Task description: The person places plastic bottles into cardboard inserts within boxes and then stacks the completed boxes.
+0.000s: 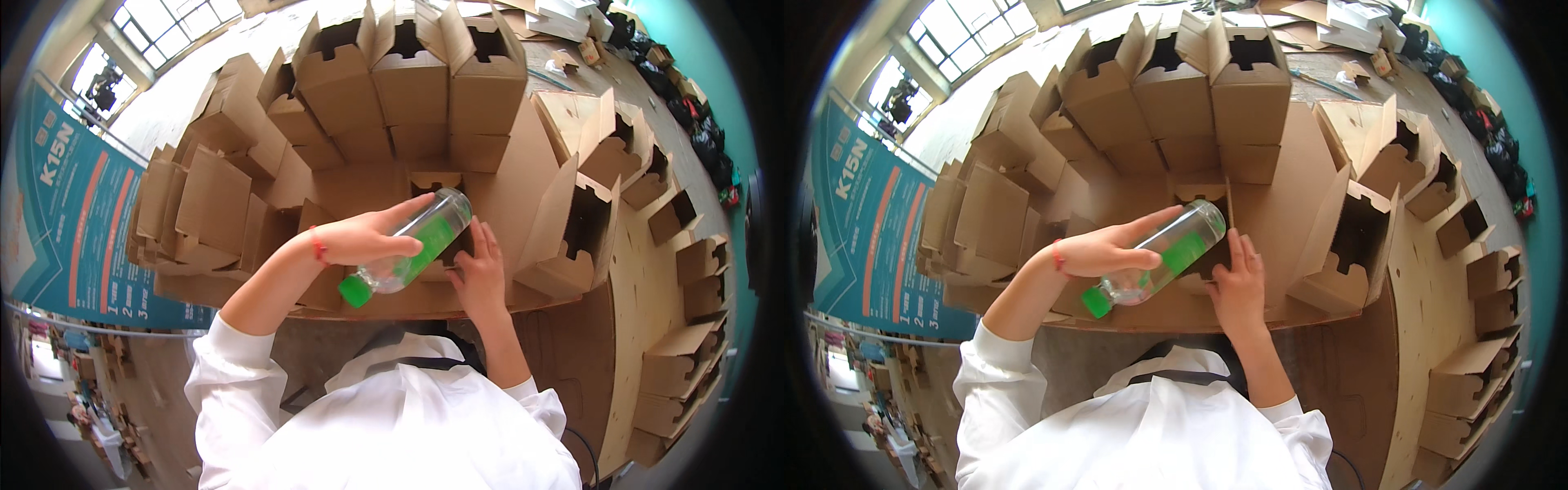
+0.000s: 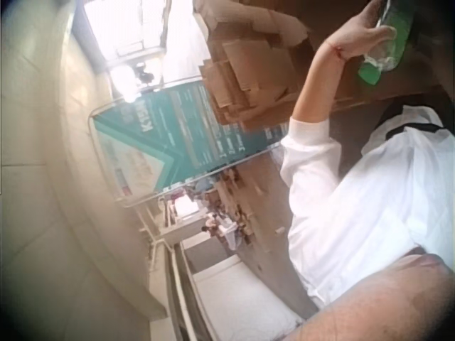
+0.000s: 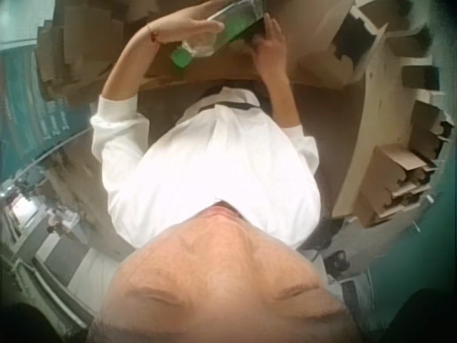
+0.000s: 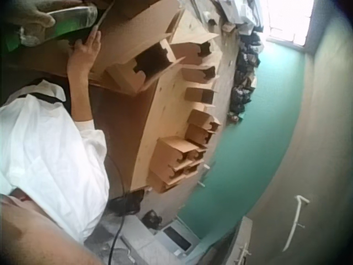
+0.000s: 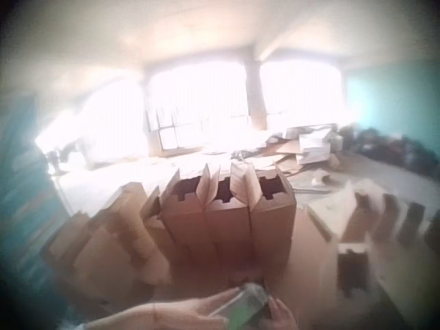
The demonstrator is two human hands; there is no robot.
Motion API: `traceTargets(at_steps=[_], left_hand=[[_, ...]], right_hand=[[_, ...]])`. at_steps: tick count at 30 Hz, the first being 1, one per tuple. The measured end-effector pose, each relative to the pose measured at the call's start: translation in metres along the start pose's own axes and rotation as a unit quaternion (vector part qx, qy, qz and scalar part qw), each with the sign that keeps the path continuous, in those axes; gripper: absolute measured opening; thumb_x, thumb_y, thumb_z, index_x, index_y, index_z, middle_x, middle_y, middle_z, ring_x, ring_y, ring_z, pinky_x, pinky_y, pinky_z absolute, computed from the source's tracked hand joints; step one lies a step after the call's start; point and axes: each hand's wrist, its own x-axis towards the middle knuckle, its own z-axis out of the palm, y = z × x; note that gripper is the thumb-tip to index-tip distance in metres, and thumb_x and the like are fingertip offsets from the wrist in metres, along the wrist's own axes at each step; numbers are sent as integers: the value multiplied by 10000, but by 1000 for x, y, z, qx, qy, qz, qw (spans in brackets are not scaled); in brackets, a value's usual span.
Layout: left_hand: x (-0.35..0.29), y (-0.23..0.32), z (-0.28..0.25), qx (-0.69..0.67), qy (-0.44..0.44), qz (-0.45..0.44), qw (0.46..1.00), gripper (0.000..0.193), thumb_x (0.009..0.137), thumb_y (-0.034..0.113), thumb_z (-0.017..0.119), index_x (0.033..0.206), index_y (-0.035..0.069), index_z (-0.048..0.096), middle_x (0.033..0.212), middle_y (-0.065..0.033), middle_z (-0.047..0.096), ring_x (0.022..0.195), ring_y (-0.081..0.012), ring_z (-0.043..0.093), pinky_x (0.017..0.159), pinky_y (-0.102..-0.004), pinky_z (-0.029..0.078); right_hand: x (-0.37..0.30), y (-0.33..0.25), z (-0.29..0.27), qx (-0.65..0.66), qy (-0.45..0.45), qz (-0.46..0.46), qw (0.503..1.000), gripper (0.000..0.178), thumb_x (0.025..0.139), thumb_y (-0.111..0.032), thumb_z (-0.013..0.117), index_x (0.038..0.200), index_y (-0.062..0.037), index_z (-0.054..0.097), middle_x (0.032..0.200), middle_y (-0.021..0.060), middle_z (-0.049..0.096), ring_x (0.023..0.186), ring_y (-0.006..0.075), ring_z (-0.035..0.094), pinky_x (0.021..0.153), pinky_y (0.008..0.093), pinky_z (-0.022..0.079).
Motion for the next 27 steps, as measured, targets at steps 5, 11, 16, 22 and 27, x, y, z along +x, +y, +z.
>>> traceTargets(at_steps=[5,11,16,22,27], left_hand=[[48,38,27,426,-8,-92,900,807,798,443,531,1505,180,243,1105,-273,563,1004,-388,599,844,-416,504],[83,13,72,628,-69,-115,767,764,794,353,587,1481,166,306,1149,-245,551,1049,-308,581,786,-359,507],[85,8,76,689,-46,-127,712,827,775,332,639,1495,154,272,1171,-226,546,1096,-278,542,811,-335,482],[116,-45,65,597,-57,-179,780,825,826,370,589,1512,144,190,1189,-279,565,1087,-341,576,871,-394,478],[153,-62,52,277,-25,-249,928,853,881,479,507,1460,-48,167,1360,-305,450,1247,-373,482,993,-382,421]], right_hand=[[-20,-21,13,13,44,-11,999,200,630,-92,762,796,-51,660,1297,146,496,1186,351,460,960,417,435],[-30,-30,28,40,45,-40,997,247,731,-148,721,957,-70,661,1050,115,587,1051,312,515,885,389,462],[-28,-28,27,68,95,-61,991,203,708,-131,733,886,-65,662,1026,108,581,1028,302,527,845,378,484],[-25,-26,29,68,124,-78,987,134,677,-84,725,743,-52,613,1041,110,582,997,291,545,824,365,498],[-30,-6,31,30,117,-82,989,99,686,-80,688,736,-53,607,1058,110,568,1003,292,543,829,359,501]])
